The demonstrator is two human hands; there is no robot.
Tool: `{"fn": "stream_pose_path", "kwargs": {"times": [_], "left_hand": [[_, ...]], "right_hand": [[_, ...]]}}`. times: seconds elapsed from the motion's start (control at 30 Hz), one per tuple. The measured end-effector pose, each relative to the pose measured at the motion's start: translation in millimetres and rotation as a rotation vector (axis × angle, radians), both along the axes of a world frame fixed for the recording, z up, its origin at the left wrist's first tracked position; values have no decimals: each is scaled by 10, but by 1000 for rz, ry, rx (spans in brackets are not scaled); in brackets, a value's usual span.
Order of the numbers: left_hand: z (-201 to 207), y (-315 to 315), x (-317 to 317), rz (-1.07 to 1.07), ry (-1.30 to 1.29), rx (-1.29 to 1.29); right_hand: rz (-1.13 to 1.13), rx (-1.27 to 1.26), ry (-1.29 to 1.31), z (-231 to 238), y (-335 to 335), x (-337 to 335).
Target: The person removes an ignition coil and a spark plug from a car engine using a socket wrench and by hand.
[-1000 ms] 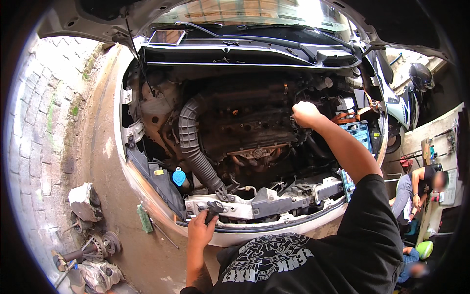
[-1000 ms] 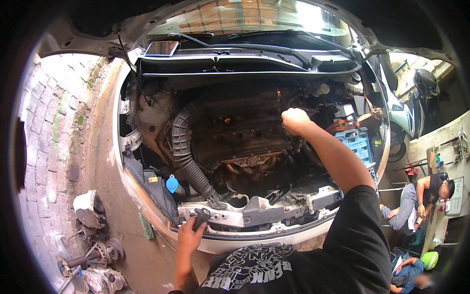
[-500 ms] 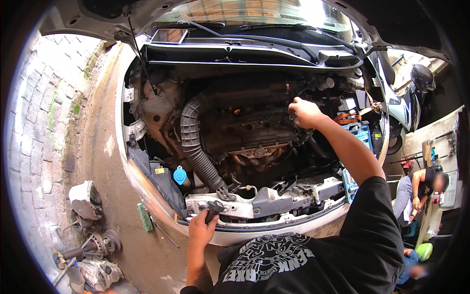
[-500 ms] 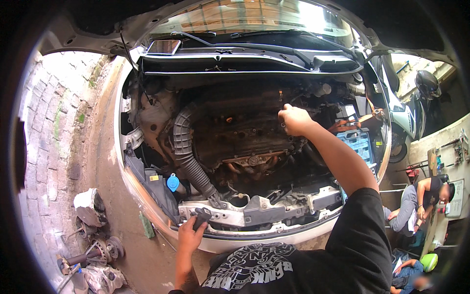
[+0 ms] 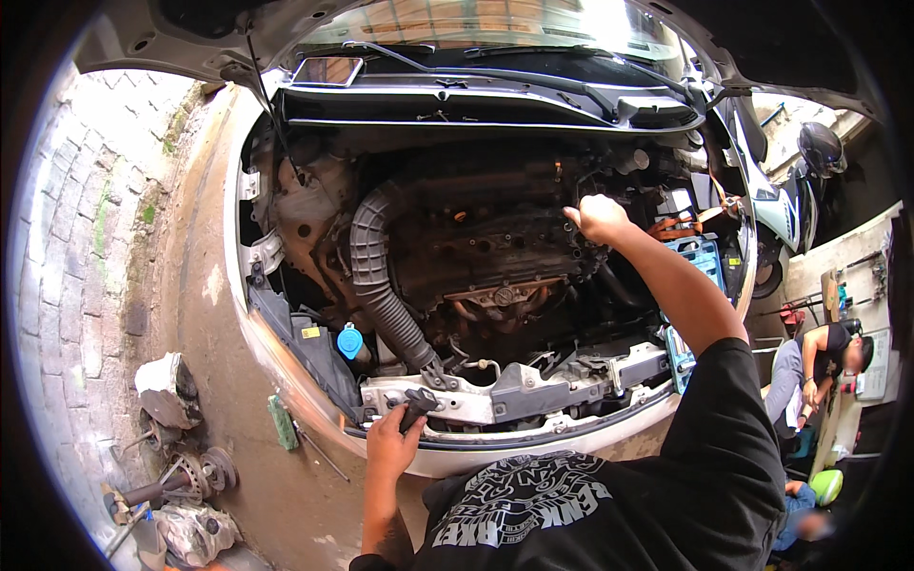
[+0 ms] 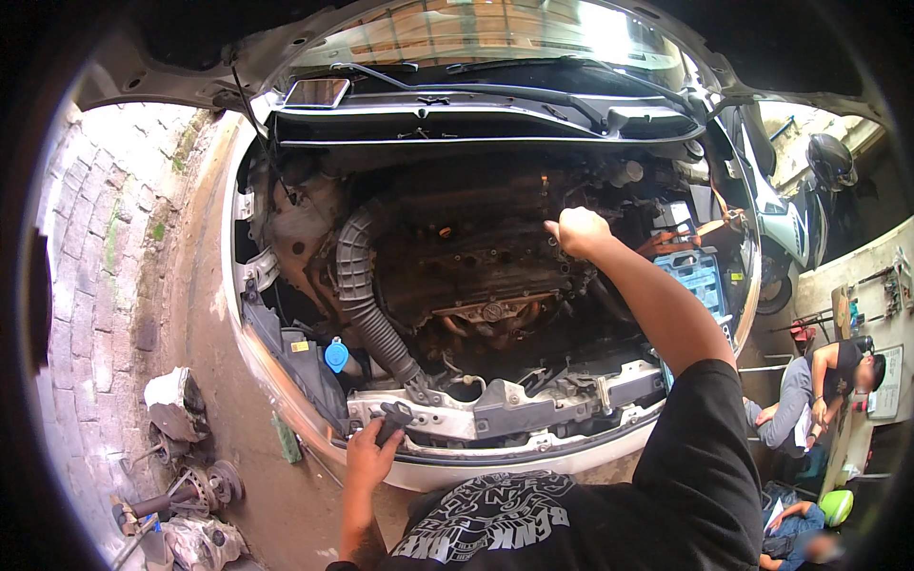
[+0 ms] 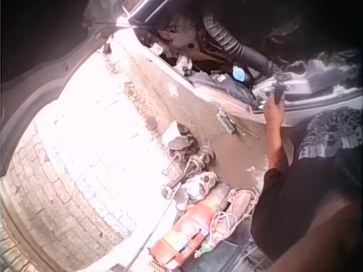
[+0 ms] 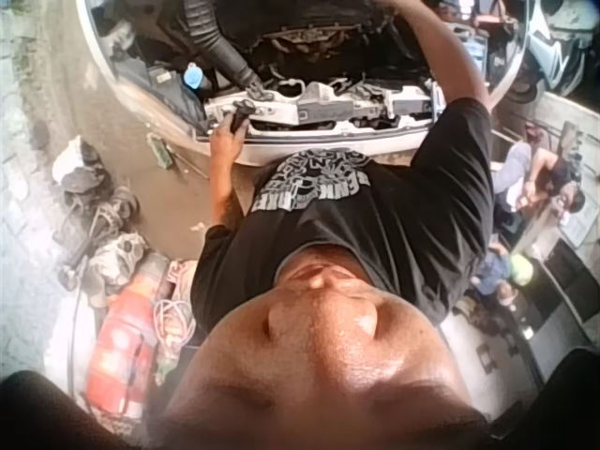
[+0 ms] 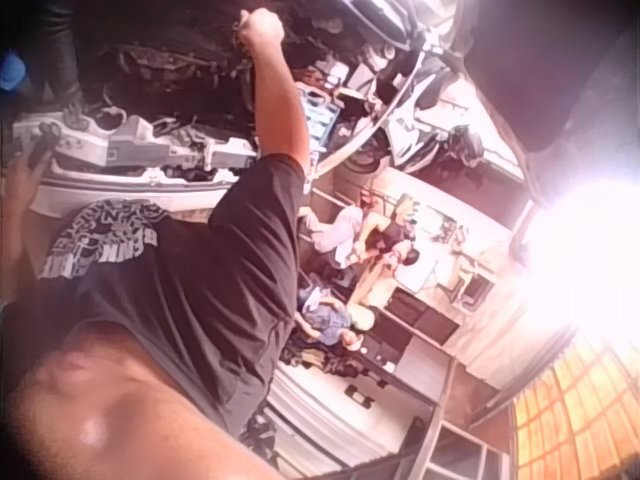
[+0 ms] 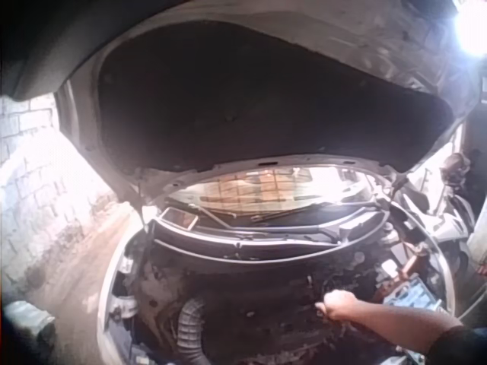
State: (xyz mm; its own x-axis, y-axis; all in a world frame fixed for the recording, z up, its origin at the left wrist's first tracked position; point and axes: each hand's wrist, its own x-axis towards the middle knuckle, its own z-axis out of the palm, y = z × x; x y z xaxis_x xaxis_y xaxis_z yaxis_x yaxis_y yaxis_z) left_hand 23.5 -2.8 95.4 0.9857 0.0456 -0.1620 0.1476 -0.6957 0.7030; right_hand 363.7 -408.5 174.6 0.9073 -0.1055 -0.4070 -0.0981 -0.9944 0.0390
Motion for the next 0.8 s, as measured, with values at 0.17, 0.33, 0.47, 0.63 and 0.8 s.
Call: {"fn": "stream_pose_path", "kwargs": {"times": [0.17,0.33,0.47,0.63,0.8], "left_hand": [[-5,6,16,0,12,-38],[23,-5,43,-8,36,-48],[-23,0,38,-6,-5,-35],[7,8,37,-7,7,0],[-28,-33,40,-10,19,-10]], "right_hand": [[651,23,-43,69,-181,-21],[155,15,-85,20,-29,-22],[375,95,-148,-233,-263,64],[158,121,-200,-180,-112,37],[414,4,-171,-306,-299,37]]}}
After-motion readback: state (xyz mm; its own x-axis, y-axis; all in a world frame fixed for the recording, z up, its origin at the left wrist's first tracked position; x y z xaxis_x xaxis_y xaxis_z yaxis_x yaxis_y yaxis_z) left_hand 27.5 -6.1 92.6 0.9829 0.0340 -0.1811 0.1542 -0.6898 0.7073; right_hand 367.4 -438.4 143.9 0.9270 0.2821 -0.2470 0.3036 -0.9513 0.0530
